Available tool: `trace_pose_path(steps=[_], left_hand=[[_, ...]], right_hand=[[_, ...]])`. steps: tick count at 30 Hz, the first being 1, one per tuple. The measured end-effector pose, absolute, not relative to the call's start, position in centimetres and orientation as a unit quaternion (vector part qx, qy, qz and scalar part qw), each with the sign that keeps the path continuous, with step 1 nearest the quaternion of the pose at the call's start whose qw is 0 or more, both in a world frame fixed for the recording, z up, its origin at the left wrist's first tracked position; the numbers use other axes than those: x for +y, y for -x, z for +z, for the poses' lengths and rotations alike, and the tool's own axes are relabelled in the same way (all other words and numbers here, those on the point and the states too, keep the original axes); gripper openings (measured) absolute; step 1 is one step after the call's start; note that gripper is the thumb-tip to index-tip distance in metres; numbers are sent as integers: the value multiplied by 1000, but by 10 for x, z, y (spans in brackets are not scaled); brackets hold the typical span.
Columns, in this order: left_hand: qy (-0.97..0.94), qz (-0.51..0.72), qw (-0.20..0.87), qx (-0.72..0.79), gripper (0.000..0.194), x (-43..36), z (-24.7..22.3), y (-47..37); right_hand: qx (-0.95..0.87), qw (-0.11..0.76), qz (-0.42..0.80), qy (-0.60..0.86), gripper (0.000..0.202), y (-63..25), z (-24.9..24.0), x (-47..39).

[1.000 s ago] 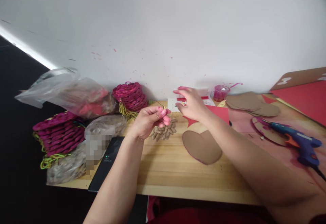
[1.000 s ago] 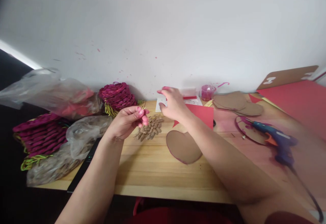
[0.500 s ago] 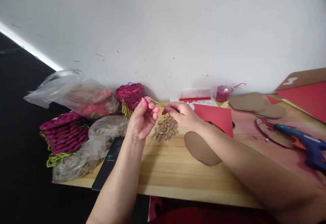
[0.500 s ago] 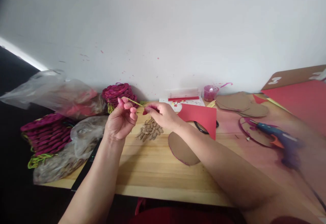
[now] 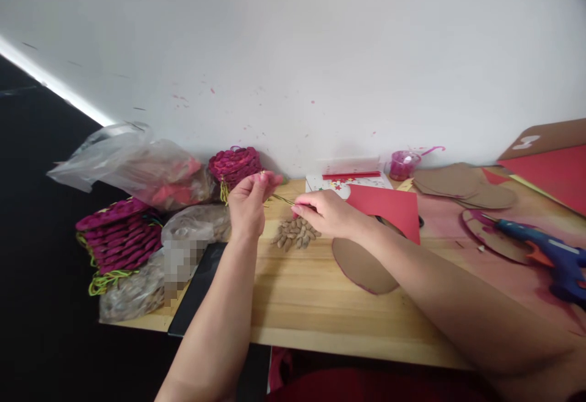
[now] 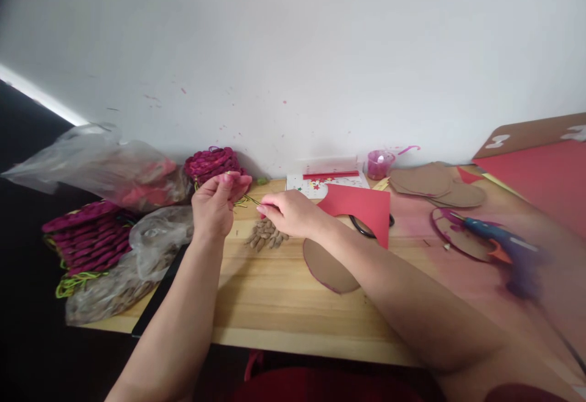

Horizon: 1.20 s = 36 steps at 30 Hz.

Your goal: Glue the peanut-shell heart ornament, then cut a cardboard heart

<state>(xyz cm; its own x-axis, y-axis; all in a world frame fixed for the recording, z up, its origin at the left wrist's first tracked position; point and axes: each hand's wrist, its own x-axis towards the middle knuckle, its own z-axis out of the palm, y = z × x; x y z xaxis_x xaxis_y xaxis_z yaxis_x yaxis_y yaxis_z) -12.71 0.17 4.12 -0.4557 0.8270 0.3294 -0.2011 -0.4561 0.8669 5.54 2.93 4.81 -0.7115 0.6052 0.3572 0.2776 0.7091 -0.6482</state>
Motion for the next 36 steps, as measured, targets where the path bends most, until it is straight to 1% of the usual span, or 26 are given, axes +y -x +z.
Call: trace_pose_path(steps=[2, 5, 9, 11, 13, 19, 23, 26, 31, 36], left_hand=[[-452, 699, 336, 441, 29, 0, 38, 126], [-525, 599, 363, 483, 26, -4, 38, 124], [-519, 544, 470, 462, 30, -10, 41, 119], [-494, 527, 523, 452, 33, -12, 43, 116], [-478, 510, 555, 451, 36, -13, 44, 114], [-445, 489, 612, 434, 39, -14, 45, 110], [-435, 485, 626, 429, 34, -16, 45, 107], [-437, 478, 633, 425, 29, -17, 46, 106], [-417, 490, 667, 377, 29, -17, 49, 108], [-378, 491, 694, 367, 21, -16, 49, 108]], right_hand=[[-874, 302, 293, 245, 26, -58, 52, 30], [-862, 325, 298, 249, 26, -63, 57, 32], [-845, 337, 318, 269, 30, -68, 65, 35], [-840, 343, 313, 281, 29, -70, 67, 38], [-838, 357, 302, 282, 28, -72, 66, 40], [-833, 388, 296, 260, 27, -71, 60, 47], [-840, 398, 267, 252, 26, -70, 59, 47], [-846, 395, 254, 251, 30, -69, 56, 49], [-836, 401, 276, 255, 42, -70, 46, 59], [-831, 394, 277, 278, 49, -73, 39, 67]])
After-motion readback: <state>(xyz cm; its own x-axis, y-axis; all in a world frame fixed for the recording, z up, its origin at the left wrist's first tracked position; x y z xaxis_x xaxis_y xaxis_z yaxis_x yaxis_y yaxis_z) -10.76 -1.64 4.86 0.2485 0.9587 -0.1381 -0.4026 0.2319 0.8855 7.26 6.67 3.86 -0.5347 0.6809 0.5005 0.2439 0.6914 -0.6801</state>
